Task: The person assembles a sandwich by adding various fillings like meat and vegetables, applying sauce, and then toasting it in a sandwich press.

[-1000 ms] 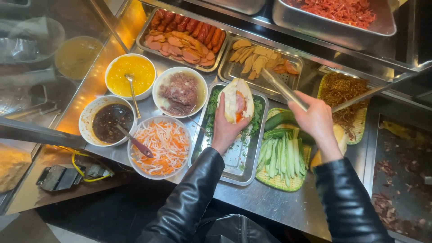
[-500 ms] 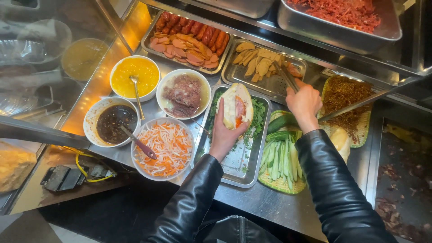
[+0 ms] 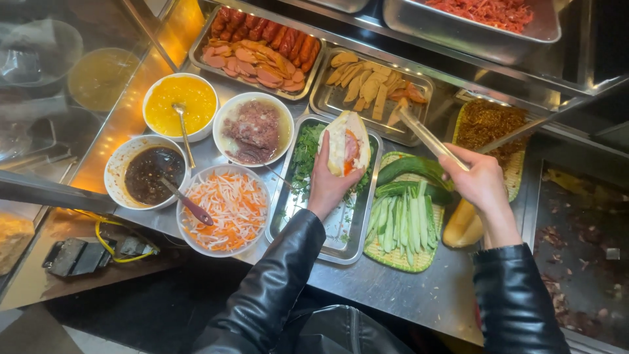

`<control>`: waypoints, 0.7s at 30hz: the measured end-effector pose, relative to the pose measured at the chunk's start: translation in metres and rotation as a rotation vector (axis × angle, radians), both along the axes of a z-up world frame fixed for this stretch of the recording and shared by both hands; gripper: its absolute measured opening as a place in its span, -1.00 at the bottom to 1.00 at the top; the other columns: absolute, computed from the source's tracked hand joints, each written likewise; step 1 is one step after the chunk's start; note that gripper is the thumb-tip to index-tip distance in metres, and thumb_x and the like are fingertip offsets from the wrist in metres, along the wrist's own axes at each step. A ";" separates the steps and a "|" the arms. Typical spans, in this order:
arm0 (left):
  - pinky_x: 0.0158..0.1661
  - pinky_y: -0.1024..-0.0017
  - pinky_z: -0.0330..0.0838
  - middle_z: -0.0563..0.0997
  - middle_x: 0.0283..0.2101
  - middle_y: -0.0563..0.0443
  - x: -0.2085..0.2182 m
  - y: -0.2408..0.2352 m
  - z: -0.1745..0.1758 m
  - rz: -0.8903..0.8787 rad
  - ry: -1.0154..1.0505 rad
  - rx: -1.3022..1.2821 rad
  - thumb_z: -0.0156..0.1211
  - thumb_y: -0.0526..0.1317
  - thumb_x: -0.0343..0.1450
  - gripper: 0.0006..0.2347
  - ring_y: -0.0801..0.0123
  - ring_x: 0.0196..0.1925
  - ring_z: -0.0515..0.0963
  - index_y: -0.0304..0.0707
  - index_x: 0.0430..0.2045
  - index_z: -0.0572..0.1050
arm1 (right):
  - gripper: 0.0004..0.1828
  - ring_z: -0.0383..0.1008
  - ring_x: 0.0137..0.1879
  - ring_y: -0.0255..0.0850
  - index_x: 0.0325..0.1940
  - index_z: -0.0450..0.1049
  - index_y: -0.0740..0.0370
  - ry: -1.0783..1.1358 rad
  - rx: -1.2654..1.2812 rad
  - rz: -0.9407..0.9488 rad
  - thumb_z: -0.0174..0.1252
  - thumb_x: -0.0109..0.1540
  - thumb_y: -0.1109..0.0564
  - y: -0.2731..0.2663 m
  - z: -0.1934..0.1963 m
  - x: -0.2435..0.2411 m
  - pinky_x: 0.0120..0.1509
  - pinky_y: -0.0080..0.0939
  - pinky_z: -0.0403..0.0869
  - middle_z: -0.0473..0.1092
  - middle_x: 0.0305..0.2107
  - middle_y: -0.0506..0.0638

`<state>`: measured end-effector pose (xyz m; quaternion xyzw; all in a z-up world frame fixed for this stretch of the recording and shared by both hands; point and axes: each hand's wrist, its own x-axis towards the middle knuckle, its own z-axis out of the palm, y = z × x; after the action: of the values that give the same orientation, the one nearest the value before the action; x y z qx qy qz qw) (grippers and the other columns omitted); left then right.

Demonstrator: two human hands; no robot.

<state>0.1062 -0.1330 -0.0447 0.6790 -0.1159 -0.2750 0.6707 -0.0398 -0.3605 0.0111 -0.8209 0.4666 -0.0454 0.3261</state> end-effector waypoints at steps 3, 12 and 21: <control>0.22 -0.14 0.34 0.20 0.31 -0.60 -0.005 0.000 -0.003 -0.023 -0.105 0.056 0.46 -0.27 0.18 -0.04 -0.43 0.35 0.28 -0.15 0.48 -0.09 | -0.53 0.33 -0.60 -0.19 0.32 0.46 0.27 -0.143 0.325 0.187 0.20 0.34 0.08 0.019 0.036 -0.009 -0.49 -0.27 0.35 0.49 -0.58 0.20; 0.26 -0.47 -0.02 0.00 0.49 -0.40 -0.013 0.007 0.032 0.012 -0.006 0.133 0.43 -0.18 0.20 -0.03 -0.23 0.51 0.05 0.25 0.44 -0.21 | -0.43 0.05 -0.70 -0.33 0.31 0.45 -0.41 0.339 0.076 0.484 0.15 0.18 -0.23 0.056 0.075 0.002 -0.51 -0.31 0.21 0.55 0.13 -0.09; 0.33 0.10 0.14 0.17 0.46 -0.23 -0.005 0.057 0.083 0.182 -0.139 0.162 0.45 -0.17 0.16 -0.05 0.06 0.46 0.21 -0.06 0.45 -0.09 | -0.46 0.11 -0.69 -0.33 0.34 0.47 -0.16 -0.005 -0.050 0.350 0.14 0.28 -0.20 0.071 0.060 0.076 -0.41 -0.24 0.38 0.47 0.14 0.15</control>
<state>0.1008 -0.0765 0.0381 0.7561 -0.0772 -0.1739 0.6262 0.0363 -0.2896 0.0713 -0.8974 0.3146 -0.0017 0.3095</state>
